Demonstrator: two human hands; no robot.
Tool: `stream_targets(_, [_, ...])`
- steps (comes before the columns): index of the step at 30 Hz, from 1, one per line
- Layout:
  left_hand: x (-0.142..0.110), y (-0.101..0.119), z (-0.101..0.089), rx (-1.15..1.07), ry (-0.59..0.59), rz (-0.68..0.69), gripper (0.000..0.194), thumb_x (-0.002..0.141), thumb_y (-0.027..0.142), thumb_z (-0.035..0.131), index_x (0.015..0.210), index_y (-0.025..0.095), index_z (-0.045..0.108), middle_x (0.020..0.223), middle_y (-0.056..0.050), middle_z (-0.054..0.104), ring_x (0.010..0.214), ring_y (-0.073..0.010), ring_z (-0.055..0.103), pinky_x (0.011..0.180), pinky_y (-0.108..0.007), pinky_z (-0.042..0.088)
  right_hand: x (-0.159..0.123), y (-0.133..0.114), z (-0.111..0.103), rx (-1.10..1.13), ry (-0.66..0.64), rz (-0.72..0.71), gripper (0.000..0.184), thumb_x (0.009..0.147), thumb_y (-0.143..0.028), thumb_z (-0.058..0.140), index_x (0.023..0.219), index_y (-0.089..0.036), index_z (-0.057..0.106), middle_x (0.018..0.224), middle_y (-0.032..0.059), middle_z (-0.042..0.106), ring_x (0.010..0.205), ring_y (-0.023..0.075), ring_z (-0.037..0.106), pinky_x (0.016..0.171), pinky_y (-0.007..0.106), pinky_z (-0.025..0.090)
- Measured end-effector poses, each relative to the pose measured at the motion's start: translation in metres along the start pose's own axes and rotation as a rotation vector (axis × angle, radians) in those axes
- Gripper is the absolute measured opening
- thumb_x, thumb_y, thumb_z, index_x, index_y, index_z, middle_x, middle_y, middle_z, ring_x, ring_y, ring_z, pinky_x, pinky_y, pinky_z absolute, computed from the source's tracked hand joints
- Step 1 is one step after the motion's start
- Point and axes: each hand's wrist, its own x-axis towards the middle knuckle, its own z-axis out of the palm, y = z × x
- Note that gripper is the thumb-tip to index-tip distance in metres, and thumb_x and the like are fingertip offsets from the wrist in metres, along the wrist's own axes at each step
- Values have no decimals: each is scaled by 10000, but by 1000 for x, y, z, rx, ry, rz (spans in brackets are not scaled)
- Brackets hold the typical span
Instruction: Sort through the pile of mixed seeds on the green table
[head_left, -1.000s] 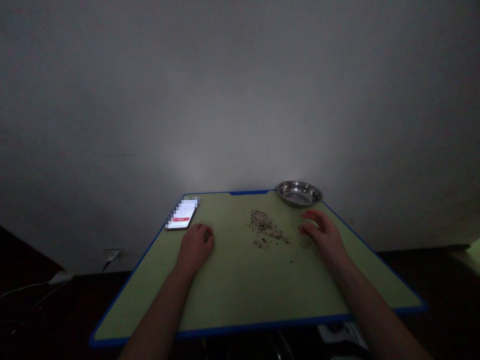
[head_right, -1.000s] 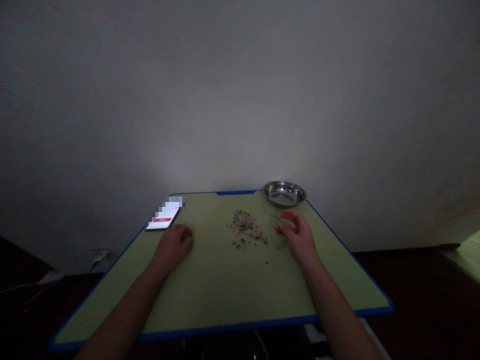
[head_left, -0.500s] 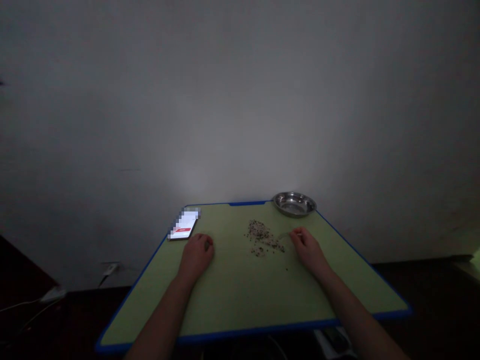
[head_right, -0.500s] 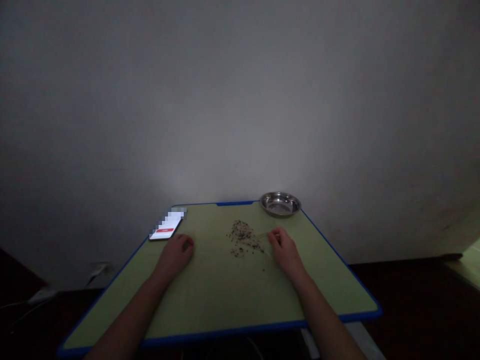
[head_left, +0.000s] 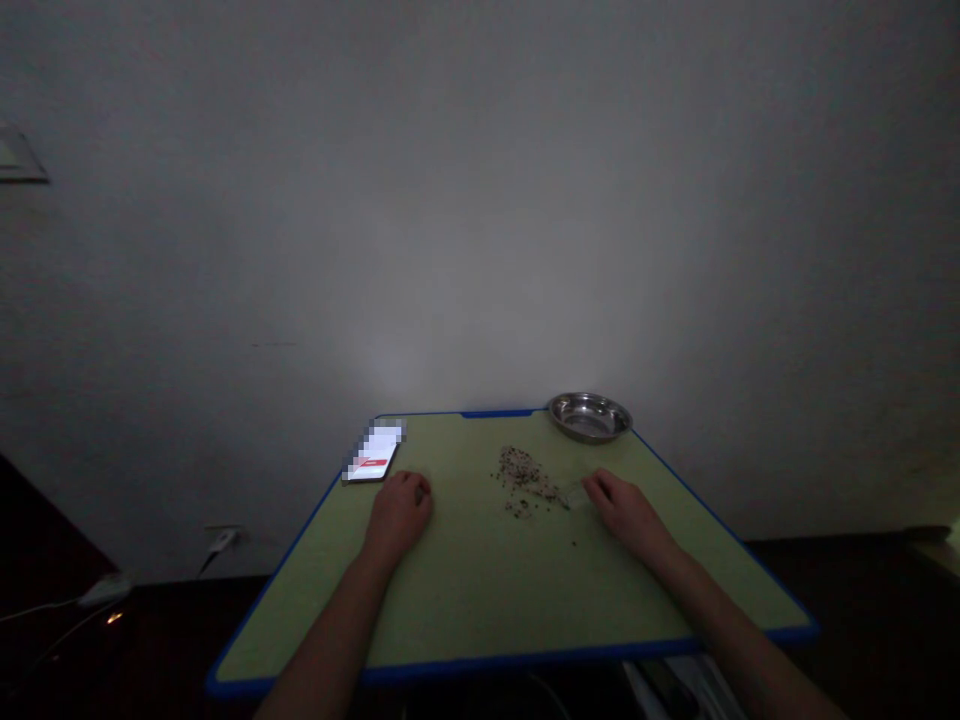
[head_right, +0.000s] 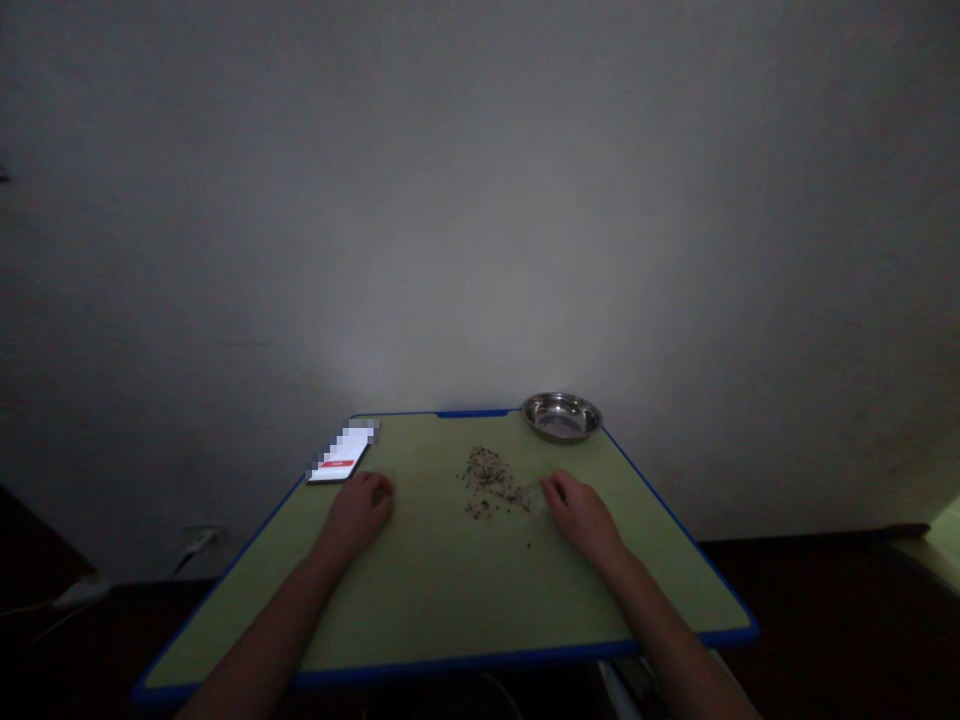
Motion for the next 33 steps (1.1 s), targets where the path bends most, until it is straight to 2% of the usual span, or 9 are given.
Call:
stream_targets(5, [0,1,0,2,4,13,187,751,208,460,829,161,624,908,-83,603,898,-199,545,831,-312,405,-8,6,-9,-213,-120,-44,321,929,-405,334,753,-208,517,712,39,630,664,174,580,587,255,328])
stream_targets(11, [0,3,0,14,-3,12,188,748,204,459,829,162,624,905,-84,603,900,-202,549,831,-314,404,-12,10,-8,-379,-161,-106,357,950,-415,301,794,-209,548,744,51,660,700,188,609,602,264,326])
stream_targets(19, [-1,4,-1,13,-8,14,193,751,213,457,828,165,627,918,-86,604,907,-208,551,835,-323,410,-21,10,-12,-462,-177,-140,398,962,-409,274,799,-208,575,748,50,679,699,193,628,611,274,340])
stream_targets(33, [-1,7,-5,14,-29,12,186,746,210,465,831,172,626,933,-82,607,925,-202,549,853,-316,406,-30,6,-13,-531,-179,-121,387,948,-422,302,801,-218,597,730,51,688,650,196,628,577,284,338])
